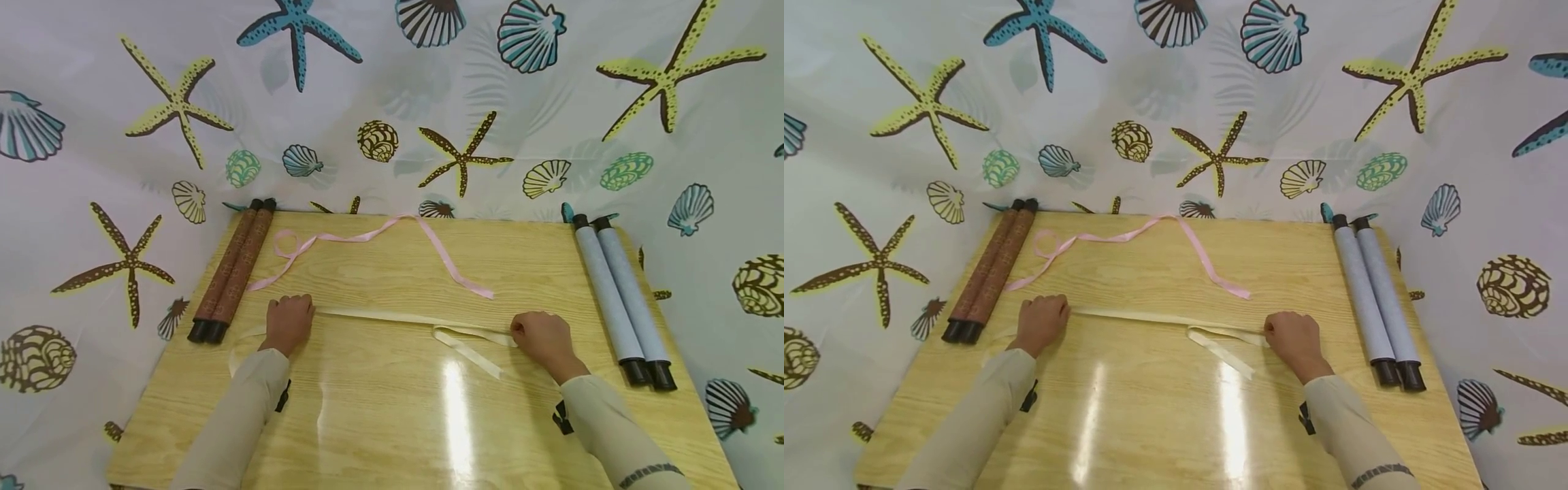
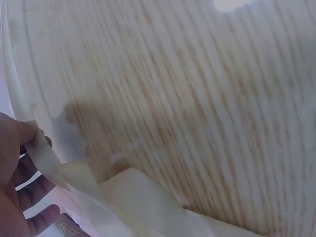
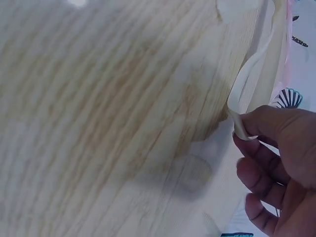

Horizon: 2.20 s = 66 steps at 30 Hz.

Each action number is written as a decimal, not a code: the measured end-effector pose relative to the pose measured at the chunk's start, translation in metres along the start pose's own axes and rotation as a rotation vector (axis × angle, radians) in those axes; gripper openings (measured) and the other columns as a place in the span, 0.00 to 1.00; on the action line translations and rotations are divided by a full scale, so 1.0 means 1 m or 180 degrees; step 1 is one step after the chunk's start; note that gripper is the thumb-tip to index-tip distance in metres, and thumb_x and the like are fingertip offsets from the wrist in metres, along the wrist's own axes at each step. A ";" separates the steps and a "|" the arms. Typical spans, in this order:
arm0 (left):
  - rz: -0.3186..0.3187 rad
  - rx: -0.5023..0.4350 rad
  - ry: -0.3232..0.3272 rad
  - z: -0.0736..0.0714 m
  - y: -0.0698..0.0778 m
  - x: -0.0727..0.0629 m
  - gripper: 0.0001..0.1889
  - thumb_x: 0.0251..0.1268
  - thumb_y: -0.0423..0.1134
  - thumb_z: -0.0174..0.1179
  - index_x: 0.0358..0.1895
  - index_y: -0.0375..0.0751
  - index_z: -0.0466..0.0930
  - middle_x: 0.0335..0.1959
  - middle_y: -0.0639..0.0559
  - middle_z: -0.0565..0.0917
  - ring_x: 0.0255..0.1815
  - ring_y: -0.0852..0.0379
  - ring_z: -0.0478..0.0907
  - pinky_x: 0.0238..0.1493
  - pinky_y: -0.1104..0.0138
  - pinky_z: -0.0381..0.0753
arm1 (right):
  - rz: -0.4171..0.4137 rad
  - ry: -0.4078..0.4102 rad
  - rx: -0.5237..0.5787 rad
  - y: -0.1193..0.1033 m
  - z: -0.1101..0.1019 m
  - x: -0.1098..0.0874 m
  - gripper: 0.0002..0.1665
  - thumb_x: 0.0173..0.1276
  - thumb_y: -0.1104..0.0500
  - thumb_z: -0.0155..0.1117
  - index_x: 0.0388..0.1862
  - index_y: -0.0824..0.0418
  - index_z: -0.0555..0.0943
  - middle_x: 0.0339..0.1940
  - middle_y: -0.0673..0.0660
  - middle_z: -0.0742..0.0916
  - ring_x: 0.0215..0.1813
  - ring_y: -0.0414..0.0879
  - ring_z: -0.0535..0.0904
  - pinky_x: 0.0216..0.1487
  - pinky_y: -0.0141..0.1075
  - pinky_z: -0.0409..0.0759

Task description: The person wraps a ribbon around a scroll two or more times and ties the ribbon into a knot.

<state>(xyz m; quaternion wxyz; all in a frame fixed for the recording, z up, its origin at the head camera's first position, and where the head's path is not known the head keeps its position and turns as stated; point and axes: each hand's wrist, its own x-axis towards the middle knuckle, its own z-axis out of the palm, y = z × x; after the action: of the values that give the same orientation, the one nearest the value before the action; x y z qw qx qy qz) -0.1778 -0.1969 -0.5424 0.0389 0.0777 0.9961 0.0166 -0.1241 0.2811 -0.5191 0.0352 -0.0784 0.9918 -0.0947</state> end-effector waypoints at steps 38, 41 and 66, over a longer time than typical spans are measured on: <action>0.0014 -0.0126 -0.0127 0.010 -0.005 -0.001 0.12 0.77 0.44 0.52 0.40 0.41 0.81 0.33 0.45 0.86 0.36 0.43 0.82 0.48 0.42 0.77 | 0.0504 -0.0428 0.0108 0.087 -0.017 -0.058 0.04 0.65 0.58 0.66 0.31 0.55 0.86 0.30 0.55 0.88 0.27 0.43 0.78 0.25 0.41 0.75; -0.0015 -0.0114 -0.0166 0.009 -0.007 -0.002 0.12 0.77 0.44 0.53 0.41 0.40 0.81 0.34 0.44 0.86 0.36 0.42 0.82 0.48 0.41 0.76 | 0.0573 -0.0502 0.0123 0.091 -0.020 -0.062 0.04 0.65 0.57 0.66 0.32 0.55 0.86 0.31 0.55 0.88 0.27 0.44 0.78 0.25 0.41 0.73; -0.0132 -0.0362 -0.0335 0.010 -0.030 -0.011 0.11 0.78 0.43 0.51 0.41 0.40 0.78 0.34 0.45 0.82 0.37 0.43 0.79 0.47 0.42 0.72 | 0.0872 -0.0637 0.0173 0.110 -0.038 -0.087 0.05 0.65 0.59 0.61 0.31 0.57 0.84 0.26 0.55 0.85 0.24 0.47 0.76 0.23 0.45 0.73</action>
<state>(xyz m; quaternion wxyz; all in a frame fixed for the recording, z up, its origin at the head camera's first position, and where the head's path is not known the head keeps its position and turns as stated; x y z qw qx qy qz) -0.1704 -0.2285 -0.5523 0.0959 0.0554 0.9915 0.0682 -0.0575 0.4086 -0.4988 0.1484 0.0494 0.9818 -0.1076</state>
